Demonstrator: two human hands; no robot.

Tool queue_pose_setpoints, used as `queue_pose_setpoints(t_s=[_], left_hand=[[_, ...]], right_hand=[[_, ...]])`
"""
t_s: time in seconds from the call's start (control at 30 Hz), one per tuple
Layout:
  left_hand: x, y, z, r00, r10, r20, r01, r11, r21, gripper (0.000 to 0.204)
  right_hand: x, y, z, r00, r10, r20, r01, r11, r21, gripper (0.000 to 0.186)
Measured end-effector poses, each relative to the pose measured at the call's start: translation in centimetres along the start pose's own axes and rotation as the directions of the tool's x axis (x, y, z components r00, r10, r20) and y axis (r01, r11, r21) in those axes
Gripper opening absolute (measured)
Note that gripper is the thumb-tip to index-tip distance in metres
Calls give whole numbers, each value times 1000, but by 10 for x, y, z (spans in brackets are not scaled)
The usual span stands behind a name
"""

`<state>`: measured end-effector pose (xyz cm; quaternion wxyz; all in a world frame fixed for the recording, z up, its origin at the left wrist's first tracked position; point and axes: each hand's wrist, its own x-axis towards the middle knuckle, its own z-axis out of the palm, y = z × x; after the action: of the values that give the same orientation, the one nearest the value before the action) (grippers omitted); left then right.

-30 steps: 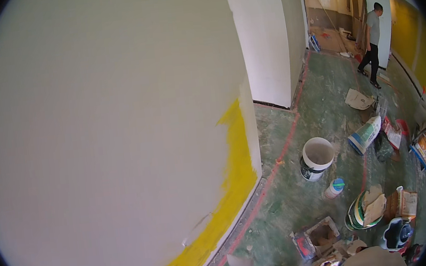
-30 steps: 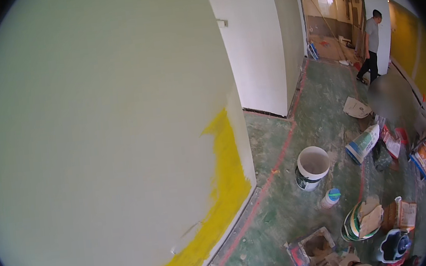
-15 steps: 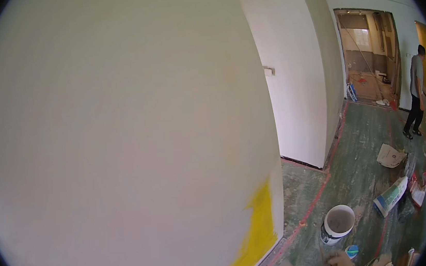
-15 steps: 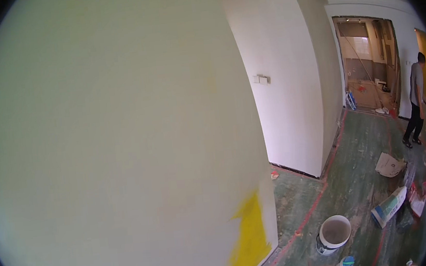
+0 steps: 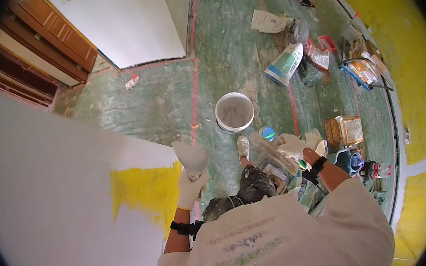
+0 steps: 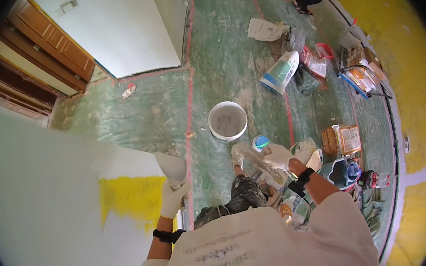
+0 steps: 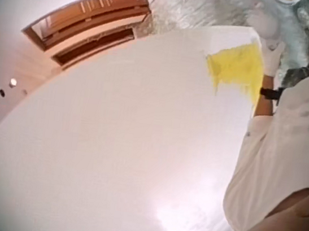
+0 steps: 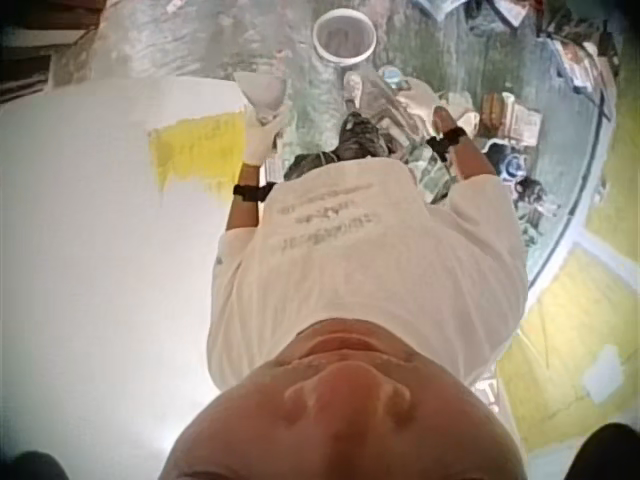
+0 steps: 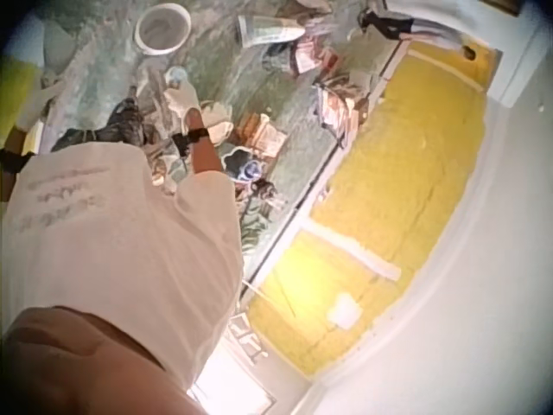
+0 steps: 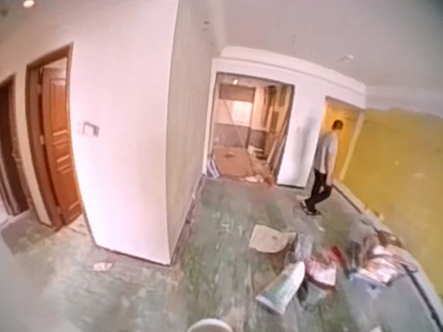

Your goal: Skimming and smoothing a wall using plaster, a trowel, and a scraper.

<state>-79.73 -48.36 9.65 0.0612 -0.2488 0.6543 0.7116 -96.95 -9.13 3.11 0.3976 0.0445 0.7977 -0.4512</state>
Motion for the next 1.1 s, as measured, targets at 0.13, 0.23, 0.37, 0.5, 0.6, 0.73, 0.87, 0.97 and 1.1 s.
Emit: queue_pose_setpoints(t_s=[0.13, 0.23, 0.37, 0.5, 0.6, 0.73, 0.87, 0.97, 1.1], left_hand=[[85, -30, 25, 981, -99, -166, 104, 994, 25, 23], [160, -108, 0, 967, -89, -237, 62, 991, -117, 24], [289, -127, 14, 888, -298, -349, 267, 954, -135, 21], [400, -205, 26, 828, -493, -267, 440, 866, -237, 21], [476, -279, 66, 851, -474, -225, 405, 866, -294, 19], [498, -380, 30, 828, -531, -180, 478, 836, -269, 28], [518, -398, 64, 814, -558, -160, 476, 800, -366, 28], [518, -404, 74, 753, -638, -161, 593, 764, -254, 31], [518, -406, 65, 732, -666, -145, 626, 741, -244, 34]], right_hand=[[111, 19, -67, 983, -80, -163, 4, 909, -417, 43], [203, -26, -48, 976, 201, -81, -215, 845, -490, 52], [346, -51, -28, 969, 223, 104, -84, 698, -711, 53], [509, 9, 36, 967, 203, 156, -22, 672, -740, 49], [642, 165, 40, 965, -247, 91, 194, 431, -881, 41], [712, 158, 147, 989, 71, -131, -139, 762, -633, 42], [769, 210, 167, 987, 154, 35, -79, 673, -736, 42], [749, 270, 216, 952, -171, 254, 300, 356, -885, 41], [739, 250, 196, 770, 556, 311, -486, 828, -279, 43]])
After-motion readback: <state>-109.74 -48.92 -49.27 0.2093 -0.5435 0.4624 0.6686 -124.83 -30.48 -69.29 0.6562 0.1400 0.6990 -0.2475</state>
